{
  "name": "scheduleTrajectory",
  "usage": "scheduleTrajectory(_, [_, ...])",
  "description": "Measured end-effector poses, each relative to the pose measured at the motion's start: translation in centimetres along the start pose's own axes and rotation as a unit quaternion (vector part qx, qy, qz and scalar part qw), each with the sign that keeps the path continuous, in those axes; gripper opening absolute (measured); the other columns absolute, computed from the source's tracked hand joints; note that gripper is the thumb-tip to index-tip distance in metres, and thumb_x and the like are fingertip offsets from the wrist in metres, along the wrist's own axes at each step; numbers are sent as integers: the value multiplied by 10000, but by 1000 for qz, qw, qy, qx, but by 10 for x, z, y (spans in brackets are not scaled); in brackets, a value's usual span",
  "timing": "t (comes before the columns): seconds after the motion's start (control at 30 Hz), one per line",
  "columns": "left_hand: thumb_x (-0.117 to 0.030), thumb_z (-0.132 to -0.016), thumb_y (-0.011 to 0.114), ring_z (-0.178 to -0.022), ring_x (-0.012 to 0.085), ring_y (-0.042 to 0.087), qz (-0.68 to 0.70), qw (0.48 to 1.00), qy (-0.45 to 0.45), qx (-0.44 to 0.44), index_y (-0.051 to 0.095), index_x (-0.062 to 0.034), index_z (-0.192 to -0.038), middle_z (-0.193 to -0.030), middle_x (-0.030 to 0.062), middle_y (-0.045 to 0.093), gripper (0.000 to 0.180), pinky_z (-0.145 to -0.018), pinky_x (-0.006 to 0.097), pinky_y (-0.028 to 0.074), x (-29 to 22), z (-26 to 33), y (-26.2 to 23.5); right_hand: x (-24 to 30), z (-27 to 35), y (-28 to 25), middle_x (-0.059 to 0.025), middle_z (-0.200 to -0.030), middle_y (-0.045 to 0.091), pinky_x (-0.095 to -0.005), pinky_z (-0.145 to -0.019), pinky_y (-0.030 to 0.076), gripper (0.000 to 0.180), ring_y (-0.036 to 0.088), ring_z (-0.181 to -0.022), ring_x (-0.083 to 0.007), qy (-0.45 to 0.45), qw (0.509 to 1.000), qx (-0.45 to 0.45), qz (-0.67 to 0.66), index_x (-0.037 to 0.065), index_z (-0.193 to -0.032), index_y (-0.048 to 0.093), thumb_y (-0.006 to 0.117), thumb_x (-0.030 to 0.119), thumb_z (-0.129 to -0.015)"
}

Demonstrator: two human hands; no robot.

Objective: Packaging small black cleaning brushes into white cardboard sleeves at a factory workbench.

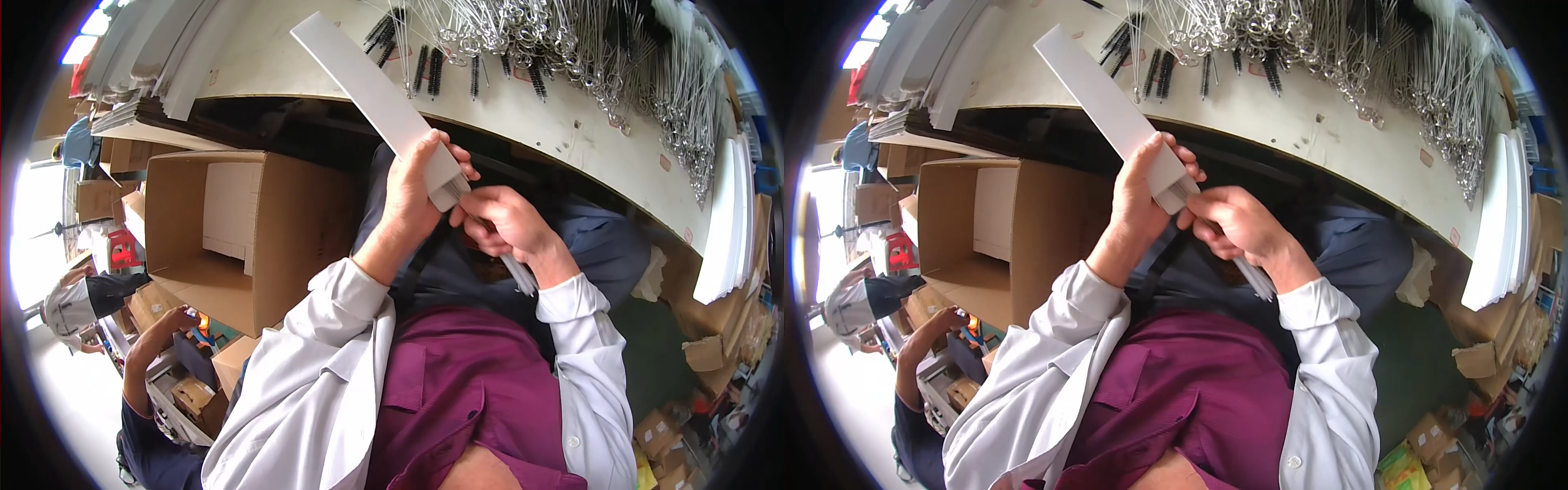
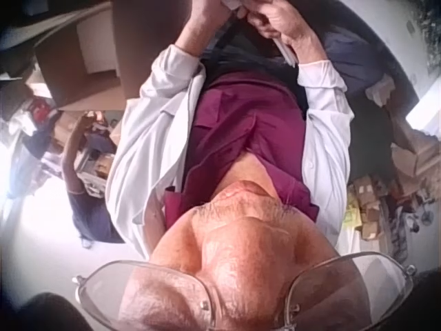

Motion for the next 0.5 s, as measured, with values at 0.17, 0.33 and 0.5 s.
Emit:
scheduleTrajectory(0.17, [-300, -978, 658, -813, 262, 655, 25, 998, 51, -31, 611, -54, -1058, -922, 139, 658, 263, -855, 466, 566, -29, -9, -11, 14, -2, 0, -18, -708, 592, -241, -444, 420, 385, 511, -489, -77, -72, 988, -52, 130, -16, -997, 670, 589, 356, -1056])
scheduleTrajectory(0.33, [-273, -978, 660, -837, 265, 651, 59, 990, 104, -77, 603, -39, -1058, -937, 140, 645, 254, -880, 464, 573, -66, -7, -29, 10, 41, -7, -38, -755, 649, -250, -569, 514, 439, 616, -601, -98, -71, 968, -40, 238, 1, -1020, 676, 661, 439, -1010])
scheduleTrajectory(0.5, [-309, -998, 642, -873, 291, 675, 41, 993, 98, -53, 605, -36, -1092, -982, 165, 680, 291, -899, 468, 580, -52, -5, -17, 0, 55, -25, 33, -752, 596, -215, -600, 431, 369, 511, -677, -28, -138, 964, -168, 154, -4, -1022, 686, 684, 365, -1017])
Point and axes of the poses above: each hand's wrist, its own z-axis away from the middle knuckle, its own y-axis out of the palm, x = y × z, the point moved 9 cm from there along -z, towards the middle knuckle
